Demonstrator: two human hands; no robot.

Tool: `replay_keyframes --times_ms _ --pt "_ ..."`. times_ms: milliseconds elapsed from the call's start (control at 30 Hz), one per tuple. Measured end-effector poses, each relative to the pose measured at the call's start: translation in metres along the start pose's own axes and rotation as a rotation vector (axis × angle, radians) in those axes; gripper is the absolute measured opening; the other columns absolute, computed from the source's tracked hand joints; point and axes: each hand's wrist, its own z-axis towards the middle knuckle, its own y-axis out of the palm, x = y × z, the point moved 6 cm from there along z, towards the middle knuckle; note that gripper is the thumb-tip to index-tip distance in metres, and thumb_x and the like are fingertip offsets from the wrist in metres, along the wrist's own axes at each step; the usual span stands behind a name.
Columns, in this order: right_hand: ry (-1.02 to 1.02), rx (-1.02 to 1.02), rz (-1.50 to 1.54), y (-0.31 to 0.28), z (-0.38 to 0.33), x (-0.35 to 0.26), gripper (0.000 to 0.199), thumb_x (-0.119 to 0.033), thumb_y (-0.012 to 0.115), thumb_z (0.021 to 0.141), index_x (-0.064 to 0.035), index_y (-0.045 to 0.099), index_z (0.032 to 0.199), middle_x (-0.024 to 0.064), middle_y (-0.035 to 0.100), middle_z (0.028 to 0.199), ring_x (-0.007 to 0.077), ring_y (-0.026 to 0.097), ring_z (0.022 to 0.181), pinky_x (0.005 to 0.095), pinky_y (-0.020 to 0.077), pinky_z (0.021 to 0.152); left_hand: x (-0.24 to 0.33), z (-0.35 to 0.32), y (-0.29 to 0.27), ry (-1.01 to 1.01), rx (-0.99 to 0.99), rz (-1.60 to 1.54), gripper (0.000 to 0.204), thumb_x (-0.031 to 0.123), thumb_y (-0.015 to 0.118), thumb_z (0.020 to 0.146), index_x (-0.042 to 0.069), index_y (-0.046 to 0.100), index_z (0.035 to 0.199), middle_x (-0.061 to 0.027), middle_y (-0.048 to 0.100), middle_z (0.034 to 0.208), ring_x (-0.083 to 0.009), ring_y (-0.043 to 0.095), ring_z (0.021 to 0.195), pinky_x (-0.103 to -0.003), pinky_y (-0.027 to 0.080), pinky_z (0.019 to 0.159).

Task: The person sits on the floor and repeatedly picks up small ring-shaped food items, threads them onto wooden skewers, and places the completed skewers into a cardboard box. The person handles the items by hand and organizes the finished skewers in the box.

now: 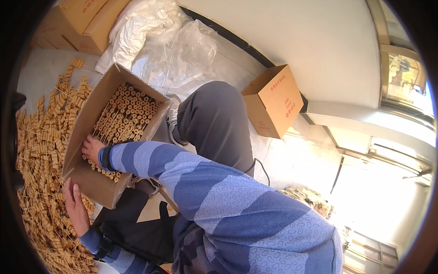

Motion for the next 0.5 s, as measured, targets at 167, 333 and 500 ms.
replay_keyframes --times_ms 167,333,500 --pt "0.159 0.114 0.216 -0.01 -0.006 -0.001 0.034 -0.029 0.057 0.09 -0.012 0.071 0.116 0.0083 0.067 0.111 0.0298 0.063 0.108 0.0549 0.0462 0.093 -0.006 0.0 0.0 0.034 0.013 0.05 0.054 0.037 0.048 0.107 -0.001 0.046 0.146 -0.0196 0.052 0.144 -0.0277 0.049 0.133 -0.037 0.036 0.112" --pt "0.136 -0.025 0.483 0.009 -0.001 0.012 0.033 -0.02 0.056 0.093 -0.0045 0.066 0.12 0.0122 0.074 0.09 0.0287 0.073 0.085 0.0408 0.0561 0.072 0.002 0.0 0.002 0.021 0.008 0.11 0.054 0.036 0.049 0.107 -0.002 0.047 0.145 -0.0209 0.053 0.142 -0.0287 0.053 0.129 -0.037 0.039 0.109" --pt "0.083 0.0 0.501 -0.012 -0.006 0.019 0.028 -0.011 0.057 0.088 -0.0026 0.066 0.113 0.0164 0.073 0.092 0.0324 0.073 0.088 0.045 0.0568 0.076 0.018 -0.003 0.0 0.055 0.04 0.113 0.052 0.033 0.052 0.106 -0.001 0.047 0.144 -0.0211 0.057 0.135 -0.0272 0.057 0.122 -0.036 0.044 0.104"
